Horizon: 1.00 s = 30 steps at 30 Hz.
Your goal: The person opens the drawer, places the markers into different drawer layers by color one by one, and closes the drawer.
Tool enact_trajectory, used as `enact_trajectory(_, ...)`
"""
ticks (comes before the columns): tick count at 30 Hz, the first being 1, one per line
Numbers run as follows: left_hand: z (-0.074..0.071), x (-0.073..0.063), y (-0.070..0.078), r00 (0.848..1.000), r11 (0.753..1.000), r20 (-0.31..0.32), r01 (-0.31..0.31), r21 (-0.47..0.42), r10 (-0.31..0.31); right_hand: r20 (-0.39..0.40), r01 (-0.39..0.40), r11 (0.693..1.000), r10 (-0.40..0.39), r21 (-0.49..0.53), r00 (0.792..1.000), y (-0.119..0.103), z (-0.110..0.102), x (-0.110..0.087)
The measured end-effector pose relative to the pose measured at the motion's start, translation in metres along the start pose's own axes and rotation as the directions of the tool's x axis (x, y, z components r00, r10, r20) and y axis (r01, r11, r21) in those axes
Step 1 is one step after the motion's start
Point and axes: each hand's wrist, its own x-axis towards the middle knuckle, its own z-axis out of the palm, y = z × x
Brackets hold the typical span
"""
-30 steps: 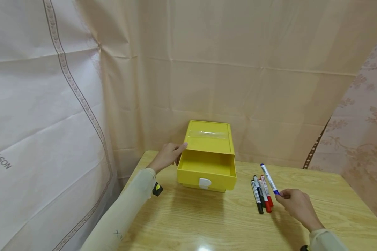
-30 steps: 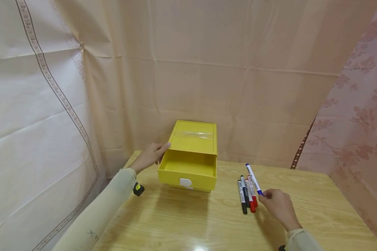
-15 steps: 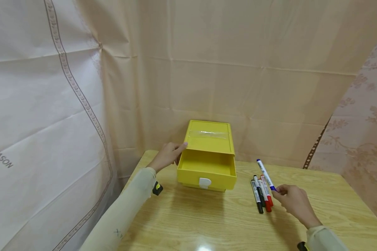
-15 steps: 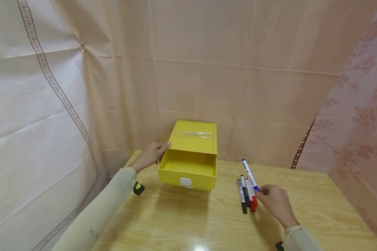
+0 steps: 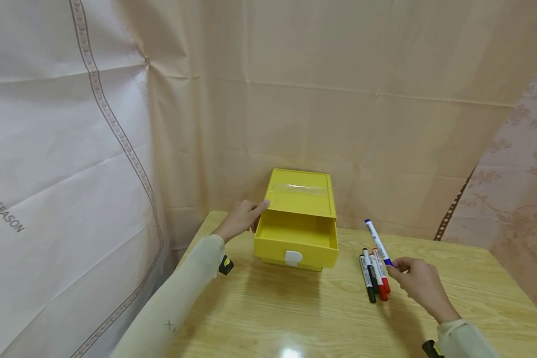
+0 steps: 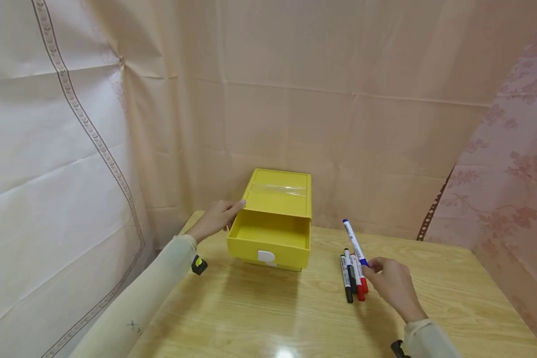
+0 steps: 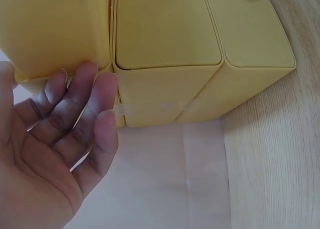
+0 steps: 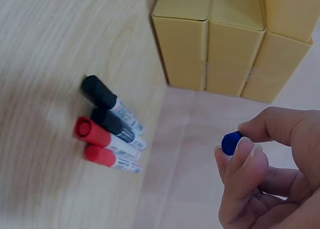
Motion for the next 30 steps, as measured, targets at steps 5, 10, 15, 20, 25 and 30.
enact_trajectory(5,-0.001,0.001,0.0,1.0,1.0,-0.001,-0.003,-0.005,0.003,-0.022,0.027,1.0,-0.027,0.007,0.999,-0.008,-0.005,0.001)
enact_trajectory(10,0.0,0.003,-0.002,1.0,1.0,-0.007,-0.009,-0.016,0.009,-0.039,0.063,0.998,-0.062,0.011,0.997,-0.015,-0.006,0.002)
enact_trajectory(15,0.001,0.003,-0.003,1.0,1.0,-0.003,-0.006,-0.008,0.006,-0.048,0.082,0.996,-0.082,0.015,0.996,-0.02,-0.001,0.0)
enact_trajectory(20,0.001,0.001,-0.002,1.0,1.0,-0.006,-0.008,-0.003,0.008,-0.06,0.099,0.995,-0.098,0.012,0.993,-0.027,0.0,0.002)
enact_trajectory(25,0.002,0.001,-0.002,1.0,1.0,-0.011,-0.009,0.001,0.009,-0.065,0.109,0.994,-0.108,0.014,0.992,-0.035,-0.001,0.003)
enact_trajectory(30,0.002,0.0,-0.001,1.0,1.0,-0.012,-0.006,0.003,0.006,-0.065,0.12,0.993,-0.119,0.01,0.991,-0.043,-0.002,0.002)
